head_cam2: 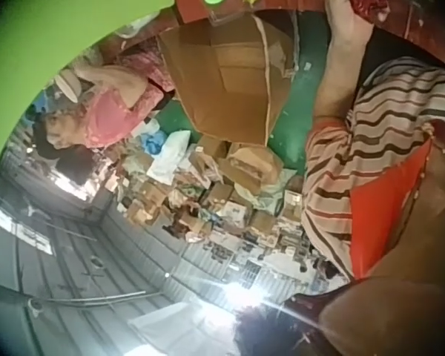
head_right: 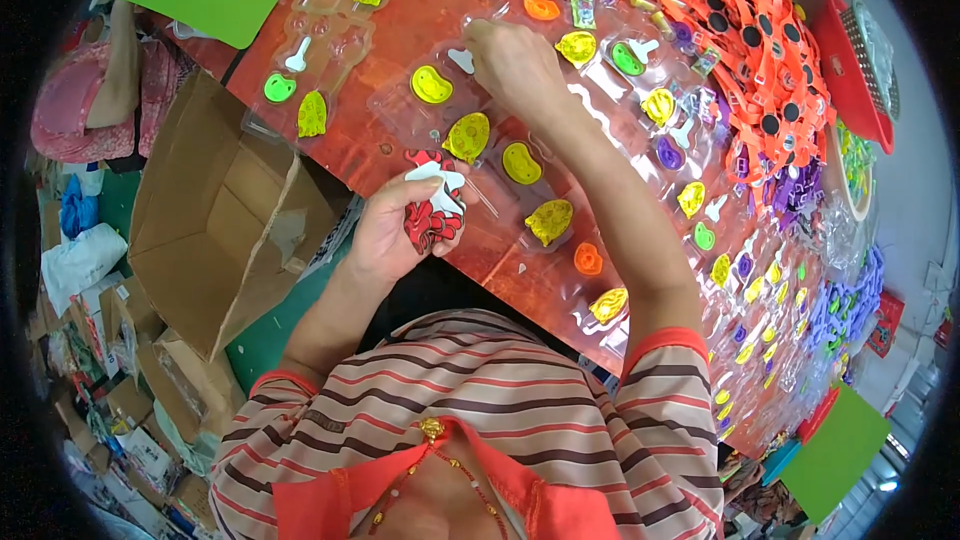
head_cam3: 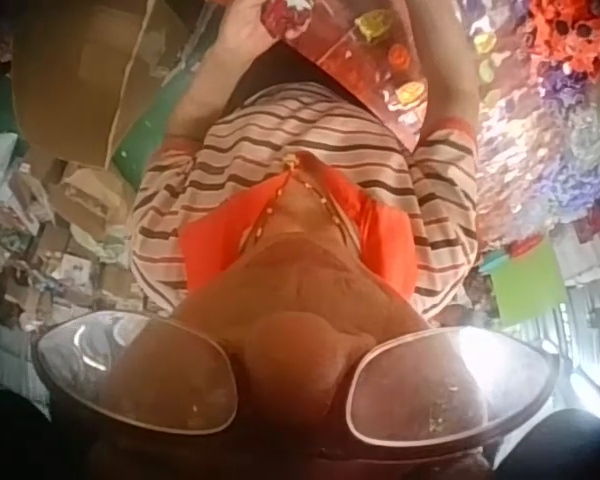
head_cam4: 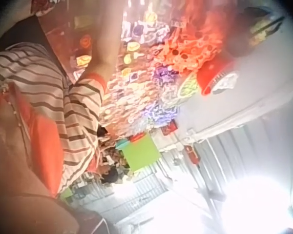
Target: Assembling small plastic toy components into a blister pack or mold on a workbench.
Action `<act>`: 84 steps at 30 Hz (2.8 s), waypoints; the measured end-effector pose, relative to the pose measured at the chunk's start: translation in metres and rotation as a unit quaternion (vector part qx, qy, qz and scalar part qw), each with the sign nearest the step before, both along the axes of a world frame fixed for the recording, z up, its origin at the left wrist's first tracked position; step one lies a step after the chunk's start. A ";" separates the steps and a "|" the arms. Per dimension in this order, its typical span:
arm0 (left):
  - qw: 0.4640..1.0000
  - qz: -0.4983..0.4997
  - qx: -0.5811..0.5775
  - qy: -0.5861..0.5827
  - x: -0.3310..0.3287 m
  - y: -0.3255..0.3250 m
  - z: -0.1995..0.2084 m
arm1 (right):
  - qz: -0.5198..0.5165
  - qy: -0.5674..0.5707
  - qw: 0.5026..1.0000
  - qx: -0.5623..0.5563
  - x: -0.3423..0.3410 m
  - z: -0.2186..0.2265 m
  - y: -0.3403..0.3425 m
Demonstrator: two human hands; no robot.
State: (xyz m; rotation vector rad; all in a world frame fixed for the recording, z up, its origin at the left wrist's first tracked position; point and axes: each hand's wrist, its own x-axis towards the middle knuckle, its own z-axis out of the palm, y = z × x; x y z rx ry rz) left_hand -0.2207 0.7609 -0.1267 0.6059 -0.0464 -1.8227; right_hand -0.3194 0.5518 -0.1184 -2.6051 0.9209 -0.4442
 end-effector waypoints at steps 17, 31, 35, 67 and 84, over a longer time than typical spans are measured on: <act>0.983 -0.166 -0.006 -0.078 -0.051 0.033 0.005 | 0.015 -0.137 0.963 0.233 -0.119 0.056 0.153; 0.985 -0.171 0.015 0.030 -0.078 0.041 0.002 | -0.084 -0.041 0.964 -0.248 -0.121 0.001 0.091; 0.990 -0.138 0.009 0.013 -0.069 0.037 0.006 | -0.048 0.046 0.974 -0.215 -0.113 -0.002 0.098; 0.972 -0.218 0.005 -0.090 -0.149 0.050 0.012 | -0.261 -0.274 0.866 0.328 -0.233 0.027 0.232; 0.983 -0.162 0.065 -0.049 -0.165 0.048 0.002 | -0.251 -0.329 0.816 0.404 -0.235 0.009 0.232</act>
